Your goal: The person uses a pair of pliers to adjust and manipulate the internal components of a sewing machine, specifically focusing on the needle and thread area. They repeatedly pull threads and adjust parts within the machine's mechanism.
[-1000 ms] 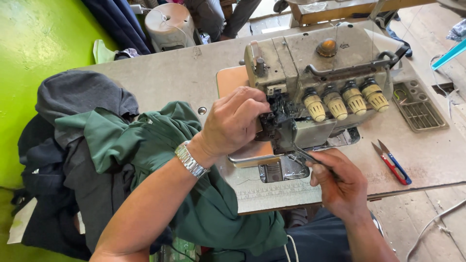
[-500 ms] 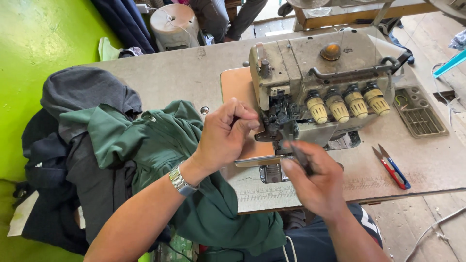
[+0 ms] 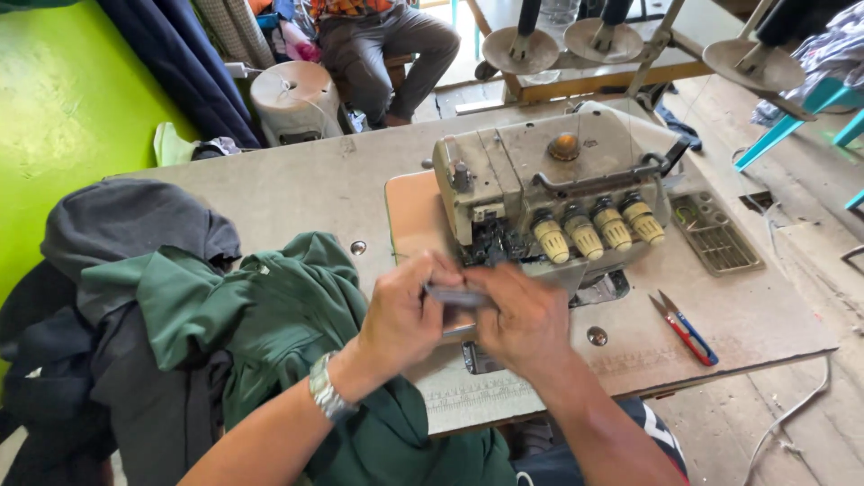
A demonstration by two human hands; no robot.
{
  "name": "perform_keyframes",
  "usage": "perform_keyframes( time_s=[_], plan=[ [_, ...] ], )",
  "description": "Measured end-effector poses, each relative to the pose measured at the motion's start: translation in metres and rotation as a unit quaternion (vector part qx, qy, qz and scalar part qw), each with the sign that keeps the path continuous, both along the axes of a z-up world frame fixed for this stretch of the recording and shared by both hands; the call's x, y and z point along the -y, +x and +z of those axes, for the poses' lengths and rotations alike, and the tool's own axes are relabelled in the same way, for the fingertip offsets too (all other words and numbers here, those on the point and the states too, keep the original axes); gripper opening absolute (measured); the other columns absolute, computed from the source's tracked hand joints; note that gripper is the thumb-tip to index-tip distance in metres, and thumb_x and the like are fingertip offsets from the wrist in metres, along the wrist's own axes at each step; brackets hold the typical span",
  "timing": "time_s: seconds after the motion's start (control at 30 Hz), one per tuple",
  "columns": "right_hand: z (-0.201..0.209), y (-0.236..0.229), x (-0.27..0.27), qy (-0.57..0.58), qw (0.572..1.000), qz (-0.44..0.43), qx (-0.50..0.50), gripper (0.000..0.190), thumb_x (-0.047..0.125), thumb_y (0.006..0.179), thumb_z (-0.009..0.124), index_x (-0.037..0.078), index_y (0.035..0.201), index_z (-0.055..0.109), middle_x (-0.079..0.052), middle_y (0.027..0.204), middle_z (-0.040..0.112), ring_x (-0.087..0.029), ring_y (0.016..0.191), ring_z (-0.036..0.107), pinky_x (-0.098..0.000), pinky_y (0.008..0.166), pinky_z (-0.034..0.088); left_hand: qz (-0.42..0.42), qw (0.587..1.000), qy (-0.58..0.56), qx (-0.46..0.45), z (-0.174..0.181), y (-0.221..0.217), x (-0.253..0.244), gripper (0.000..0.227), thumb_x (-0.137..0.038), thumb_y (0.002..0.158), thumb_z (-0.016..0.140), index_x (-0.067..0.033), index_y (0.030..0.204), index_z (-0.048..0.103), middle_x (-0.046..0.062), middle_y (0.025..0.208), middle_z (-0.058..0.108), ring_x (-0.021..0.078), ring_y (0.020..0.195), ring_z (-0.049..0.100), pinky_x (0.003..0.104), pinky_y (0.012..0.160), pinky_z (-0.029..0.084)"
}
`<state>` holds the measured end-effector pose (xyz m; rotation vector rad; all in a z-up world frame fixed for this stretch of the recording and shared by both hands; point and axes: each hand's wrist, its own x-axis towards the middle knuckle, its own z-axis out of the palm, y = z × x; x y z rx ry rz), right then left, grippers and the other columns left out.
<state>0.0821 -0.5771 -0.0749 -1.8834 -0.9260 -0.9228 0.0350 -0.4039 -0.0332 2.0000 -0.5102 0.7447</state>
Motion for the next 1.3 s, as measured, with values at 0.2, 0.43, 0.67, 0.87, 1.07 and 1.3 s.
perform_keyframes(
  time_s=[0.2,0.43,0.67,0.87,1.07,1.3],
  plan=[
    [-0.004,-0.057,0.028,-0.005,0.991,0.121,-0.051,0.03,-0.001,0.074,0.047,0.007,0.095,0.068,-0.003,0.067,0.057,-0.017,0.051,0.051,-0.0305,0.048,0.041,-0.156,0.985,0.059,0.03,0.008,-0.056,0.011,0.019,0.006,0.091,0.041,-0.0025,0.091,0.057,0.016,0.089,0.062,0.0295,0.075,0.064,0.036,0.07,0.052],
    [0.018,-0.068,0.027,0.215,0.945,0.184,-0.161,0.02,0.017,0.099,0.056,0.004,0.086,0.063,-0.004,0.068,0.052,-0.012,0.058,0.042,-0.0262,0.059,0.033,-0.156,0.938,0.239,0.195,0.031,-0.013,0.01,0.032,-0.013,0.104,0.059,-0.0033,0.134,0.051,0.017,0.13,0.064,0.0354,0.123,0.061,0.053,0.113,0.051],
    [-0.034,-0.057,0.047,0.366,0.816,0.304,-0.329,0.019,0.015,0.097,0.063,-0.002,0.091,0.065,-0.006,0.076,0.048,-0.013,0.059,0.042,-0.0263,0.055,0.03,-0.226,0.913,0.226,0.256,0.035,0.01,0.01,0.015,-0.005,0.102,0.052,-0.0015,0.101,0.067,0.01,0.087,0.062,0.0275,0.079,0.064,0.046,0.097,0.059],
    [-0.034,-0.056,0.08,0.38,0.764,0.386,-0.35,0.016,0.009,0.098,0.061,-0.007,0.095,0.061,-0.007,0.069,0.042,-0.013,0.054,0.036,-0.0276,0.05,0.026,-0.182,0.966,0.18,-0.023,0.021,-0.014,0.028,0.022,-0.01,0.101,0.054,-0.0039,0.087,0.07,0.006,0.078,0.072,0.0178,0.068,0.069,0.028,0.069,0.058],
    [-0.047,-0.039,0.173,0.326,0.829,0.26,-0.372,0.025,0.011,0.097,0.058,-0.008,0.111,0.067,-0.005,0.064,0.047,-0.015,0.055,0.043,-0.0285,0.049,0.03,-0.224,0.949,0.099,-0.201,-0.013,-0.056,0.022,0.014,-0.009,0.099,0.056,-0.0079,0.091,0.068,0.005,0.079,0.066,0.0201,0.067,0.064,0.034,0.061,0.051],
    [-0.037,0.01,0.254,-0.118,0.867,-0.217,-0.432,0.033,0.018,0.097,0.056,0.017,0.123,0.077,-0.007,0.105,0.075,-0.021,0.101,0.067,-0.032,0.096,0.048,-0.139,0.958,0.172,-0.186,0.0,-0.068,0.015,0.013,-0.012,0.099,0.053,-0.008,0.091,0.063,0.007,0.084,0.061,0.028,0.074,0.065,0.037,0.068,0.052]
  ],
)
